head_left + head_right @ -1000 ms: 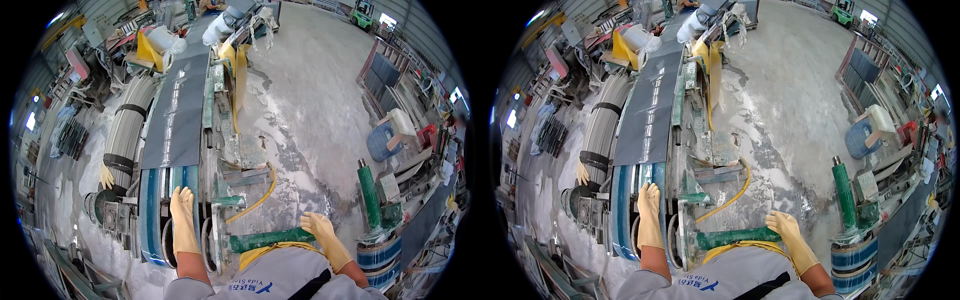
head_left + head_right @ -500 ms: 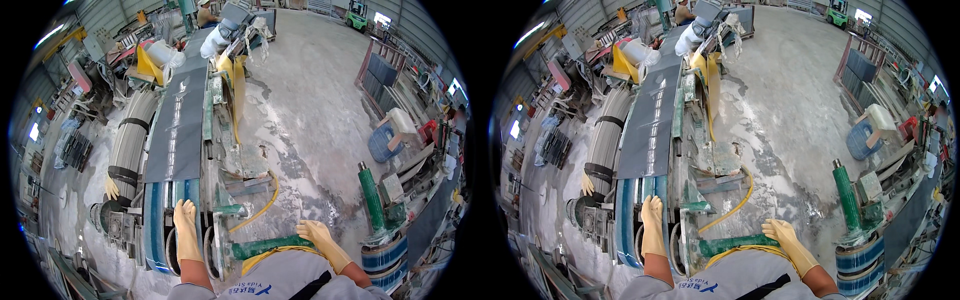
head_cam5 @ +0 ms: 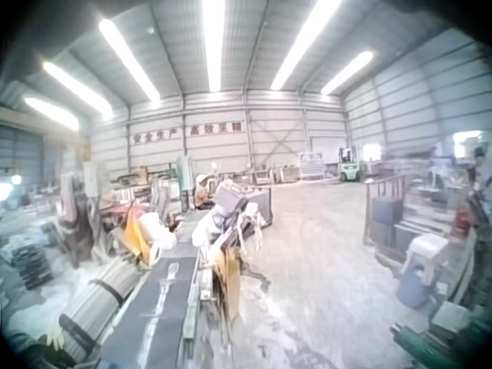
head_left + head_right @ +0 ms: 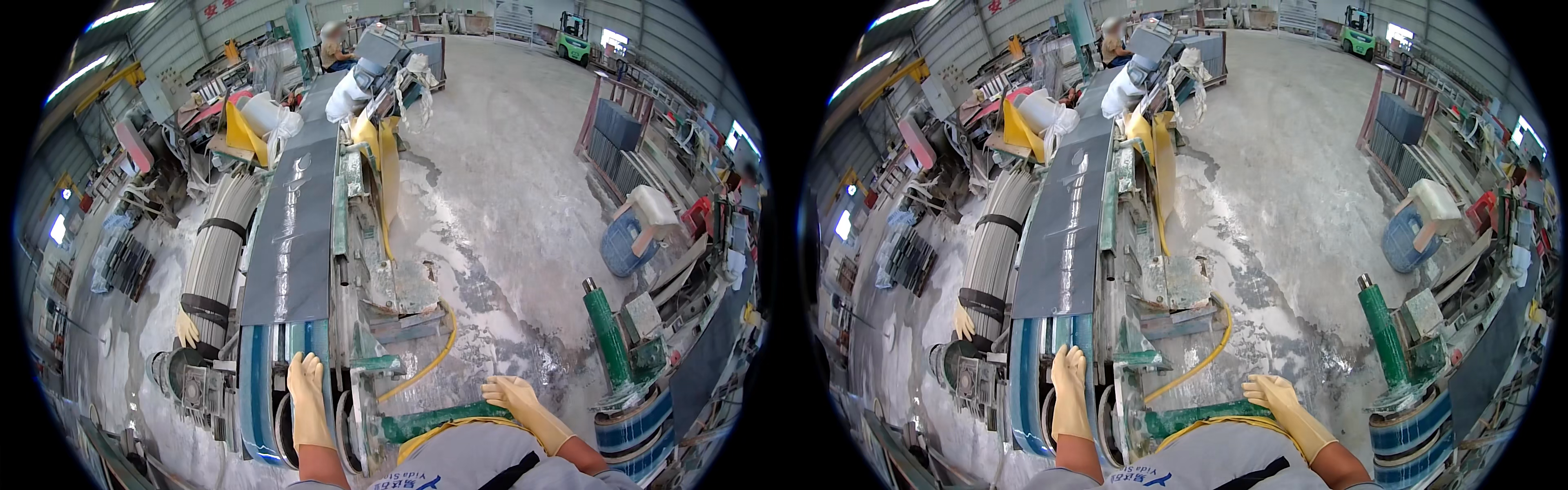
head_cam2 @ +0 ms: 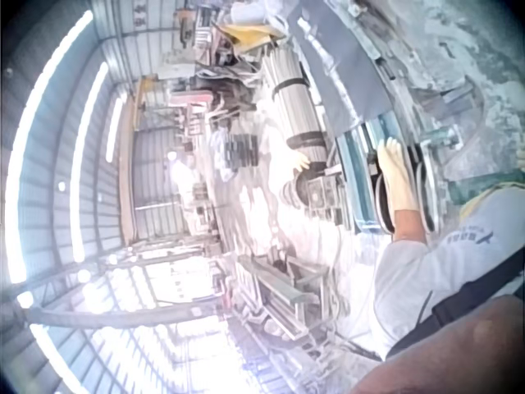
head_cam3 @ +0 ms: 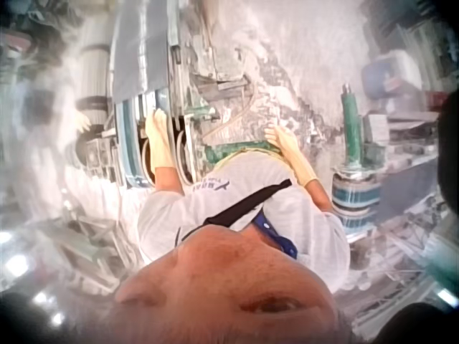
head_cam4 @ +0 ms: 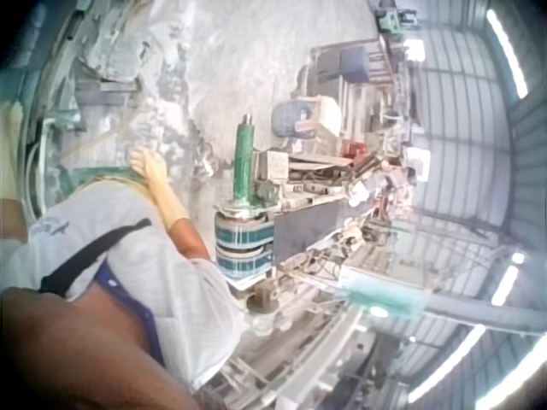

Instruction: The person operates a conveyor system to process dark rectangular stone slabs. They guide the slabs through a machine, likely for polishing or cutting, and then stack the finished pieces onto a growing pile.

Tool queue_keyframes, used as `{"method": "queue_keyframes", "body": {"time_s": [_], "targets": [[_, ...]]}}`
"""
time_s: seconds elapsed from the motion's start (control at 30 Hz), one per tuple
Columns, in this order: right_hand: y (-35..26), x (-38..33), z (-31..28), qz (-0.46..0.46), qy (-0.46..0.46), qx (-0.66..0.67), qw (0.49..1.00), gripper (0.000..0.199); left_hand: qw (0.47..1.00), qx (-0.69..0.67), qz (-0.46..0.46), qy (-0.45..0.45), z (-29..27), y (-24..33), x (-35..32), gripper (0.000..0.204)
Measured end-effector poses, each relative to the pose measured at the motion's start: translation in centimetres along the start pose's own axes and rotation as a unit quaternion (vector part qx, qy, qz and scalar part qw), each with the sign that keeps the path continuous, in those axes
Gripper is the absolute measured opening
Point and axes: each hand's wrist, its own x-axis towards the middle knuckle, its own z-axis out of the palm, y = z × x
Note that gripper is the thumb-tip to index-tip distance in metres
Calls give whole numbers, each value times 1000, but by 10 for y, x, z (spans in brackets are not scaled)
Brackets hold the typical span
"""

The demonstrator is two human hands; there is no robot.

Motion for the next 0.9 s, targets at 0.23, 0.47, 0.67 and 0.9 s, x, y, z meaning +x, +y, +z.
{"method": "queue_keyframes", "body": {"time_s": [0.23, 0.47, 0.67, 0.9], "targets": [[0, -1, 1, -2, -18, 15, 1000, 38, 1000, 11, 6, -9, -4, 1, -2, 51], [-2, -1, 6, -3, -11, 5, 1000, 35, 1000, 13, 0, 3, -6, 3, -5, 52], [-6, -5, 12, -8, -4, -13, 1000, 35, 1000, 19, 3, 1, -9, 2, -7, 53], [-6, -8, 13, -14, -3, -7, 1000, 36, 1000, 15, -2, 11, -12, 3, -11, 52]]}}
